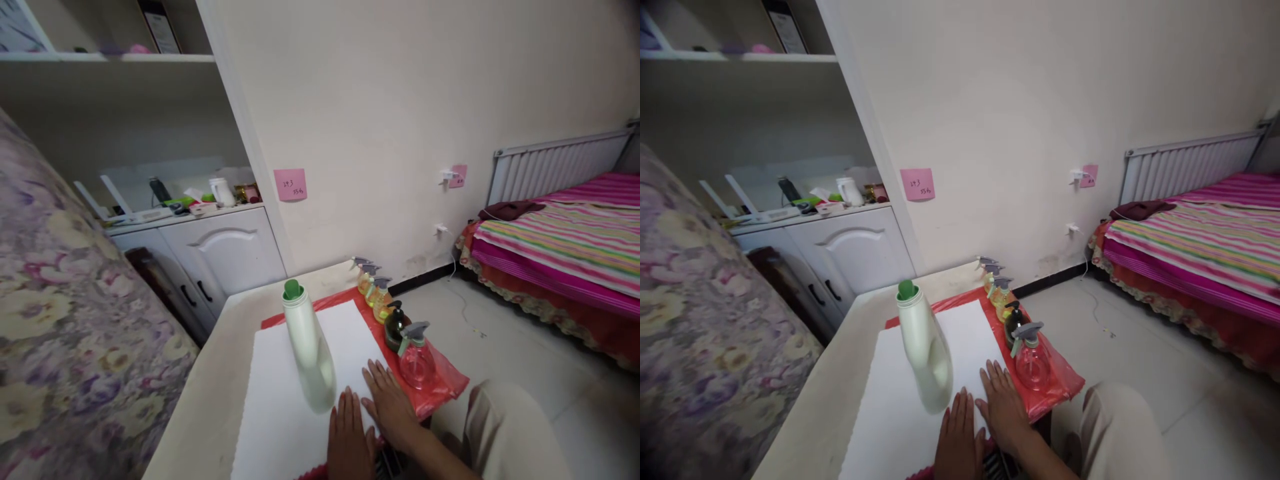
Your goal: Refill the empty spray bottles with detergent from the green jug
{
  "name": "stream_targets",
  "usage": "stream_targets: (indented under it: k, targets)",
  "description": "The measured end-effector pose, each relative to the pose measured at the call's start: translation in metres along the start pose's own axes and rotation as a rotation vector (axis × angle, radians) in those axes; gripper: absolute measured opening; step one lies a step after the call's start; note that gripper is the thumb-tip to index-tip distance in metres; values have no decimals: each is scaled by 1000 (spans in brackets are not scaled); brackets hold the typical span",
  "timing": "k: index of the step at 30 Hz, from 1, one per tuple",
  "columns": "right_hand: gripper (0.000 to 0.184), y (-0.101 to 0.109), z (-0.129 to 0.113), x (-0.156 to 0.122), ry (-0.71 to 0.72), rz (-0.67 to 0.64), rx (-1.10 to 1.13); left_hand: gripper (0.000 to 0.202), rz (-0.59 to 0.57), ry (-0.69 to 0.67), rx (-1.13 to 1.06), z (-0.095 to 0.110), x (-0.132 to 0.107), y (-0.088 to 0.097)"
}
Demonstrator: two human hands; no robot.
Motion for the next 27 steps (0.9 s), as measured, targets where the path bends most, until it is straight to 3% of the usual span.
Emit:
stream_targets:
  k: [7,13,17,20,27]
  targets:
    - [58,-6,1,-10,31,34,-5,76,-27,-26,29,5,-15,-14]
    - [56,-14,4,-16,63,85,-15,67,-43,9,68,9,-19,-11]
    - [55,-15,5,-17,77,140,-17,77,-45,-17,67,11,-21,-6]
    - [56,-15,5,-18,81,142,-25,80,-67,-20,70,12,-23,-4]
    - [57,-17,5,-19,84,114,-52,68,-125,-5,110,14,-34,-11]
Point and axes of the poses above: each hand's wrist, its own x-axis towards the middle knuckle, its own y-axis out of the back of the hand, z = x × y, the point moved 5 cm from there along x, towards the middle knuckle, and after that the axes turned 3 degrees about y, right-handed, at the moved point
